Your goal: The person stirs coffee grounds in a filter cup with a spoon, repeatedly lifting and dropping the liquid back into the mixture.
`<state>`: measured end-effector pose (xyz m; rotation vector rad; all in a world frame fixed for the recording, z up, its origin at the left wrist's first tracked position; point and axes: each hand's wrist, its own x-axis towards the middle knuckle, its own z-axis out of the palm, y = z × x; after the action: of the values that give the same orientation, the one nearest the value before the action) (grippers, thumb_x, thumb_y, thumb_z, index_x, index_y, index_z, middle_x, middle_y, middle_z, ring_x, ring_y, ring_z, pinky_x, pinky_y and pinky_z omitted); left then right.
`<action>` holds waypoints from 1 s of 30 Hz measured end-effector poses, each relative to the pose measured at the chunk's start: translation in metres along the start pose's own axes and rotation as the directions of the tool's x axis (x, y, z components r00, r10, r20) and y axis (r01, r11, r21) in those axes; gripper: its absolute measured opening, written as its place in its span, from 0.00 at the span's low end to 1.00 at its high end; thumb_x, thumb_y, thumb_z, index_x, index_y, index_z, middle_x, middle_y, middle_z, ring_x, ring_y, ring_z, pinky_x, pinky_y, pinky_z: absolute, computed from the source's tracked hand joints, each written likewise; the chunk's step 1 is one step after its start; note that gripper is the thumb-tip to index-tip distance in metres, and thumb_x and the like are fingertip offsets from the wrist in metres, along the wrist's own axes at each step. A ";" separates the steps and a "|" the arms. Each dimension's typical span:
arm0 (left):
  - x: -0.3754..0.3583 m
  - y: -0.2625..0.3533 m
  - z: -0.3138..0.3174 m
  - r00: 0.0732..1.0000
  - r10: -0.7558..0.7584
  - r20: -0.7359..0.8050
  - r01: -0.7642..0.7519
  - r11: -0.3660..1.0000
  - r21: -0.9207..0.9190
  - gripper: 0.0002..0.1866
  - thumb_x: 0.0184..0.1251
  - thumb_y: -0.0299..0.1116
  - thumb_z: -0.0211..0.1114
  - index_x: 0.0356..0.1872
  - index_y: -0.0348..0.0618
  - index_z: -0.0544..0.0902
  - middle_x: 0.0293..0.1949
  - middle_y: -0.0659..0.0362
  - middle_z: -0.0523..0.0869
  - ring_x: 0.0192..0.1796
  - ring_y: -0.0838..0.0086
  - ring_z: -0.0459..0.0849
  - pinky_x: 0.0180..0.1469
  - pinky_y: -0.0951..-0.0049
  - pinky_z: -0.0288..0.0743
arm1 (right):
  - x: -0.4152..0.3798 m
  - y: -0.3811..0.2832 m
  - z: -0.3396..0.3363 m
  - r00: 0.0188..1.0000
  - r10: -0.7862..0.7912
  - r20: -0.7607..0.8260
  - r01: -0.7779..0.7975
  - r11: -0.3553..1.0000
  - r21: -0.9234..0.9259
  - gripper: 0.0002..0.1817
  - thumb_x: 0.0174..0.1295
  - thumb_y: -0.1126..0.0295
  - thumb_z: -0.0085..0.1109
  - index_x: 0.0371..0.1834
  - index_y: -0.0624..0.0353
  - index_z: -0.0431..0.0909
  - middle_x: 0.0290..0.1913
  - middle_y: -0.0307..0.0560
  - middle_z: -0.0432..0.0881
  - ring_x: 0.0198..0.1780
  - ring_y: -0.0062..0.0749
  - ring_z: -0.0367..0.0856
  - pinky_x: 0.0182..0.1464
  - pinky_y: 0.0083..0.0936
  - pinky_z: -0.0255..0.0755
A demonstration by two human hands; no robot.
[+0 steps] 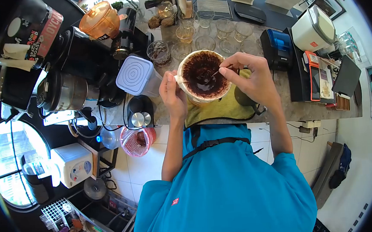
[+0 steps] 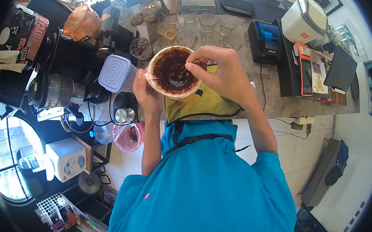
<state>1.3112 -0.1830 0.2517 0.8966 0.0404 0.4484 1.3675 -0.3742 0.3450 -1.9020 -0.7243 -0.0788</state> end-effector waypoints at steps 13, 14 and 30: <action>0.002 -0.002 -0.002 1.000 -0.007 0.004 0.007 1.000 -0.015 0.15 0.80 0.38 0.50 0.30 0.44 0.69 0.31 0.65 0.73 0.34 0.86 0.70 0.38 0.83 0.66 | -0.006 0.027 0.009 0.951 0.310 -0.025 -0.274 0.875 0.400 0.09 0.64 0.69 0.65 0.42 0.62 0.87 0.29 0.34 0.83 0.29 0.11 0.71 0.32 0.15 0.64; 0.001 -0.003 -0.002 1.000 -0.023 -0.008 0.023 0.999 -0.024 0.15 0.80 0.38 0.50 0.30 0.44 0.69 0.31 0.66 0.73 0.34 0.87 0.69 0.38 0.83 0.65 | -0.007 0.028 0.008 0.950 0.311 -0.023 -0.276 0.874 0.401 0.09 0.64 0.69 0.65 0.42 0.62 0.87 0.29 0.34 0.83 0.29 0.11 0.71 0.32 0.15 0.64; -0.002 -0.001 0.000 0.997 0.043 0.063 -0.049 0.994 0.097 0.15 0.80 0.39 0.51 0.31 0.43 0.70 0.31 0.68 0.71 0.32 0.88 0.66 0.33 0.86 0.60 | -0.007 0.043 0.005 0.944 0.317 -0.091 -0.309 0.946 0.095 0.19 0.69 0.63 0.59 0.24 0.68 0.76 0.18 0.37 0.73 0.23 0.16 0.65 0.26 0.22 0.59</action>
<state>1.3099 -0.1839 0.2509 1.0091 -0.0138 0.4652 1.3827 -0.3844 0.3047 -1.8979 -0.3423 0.0498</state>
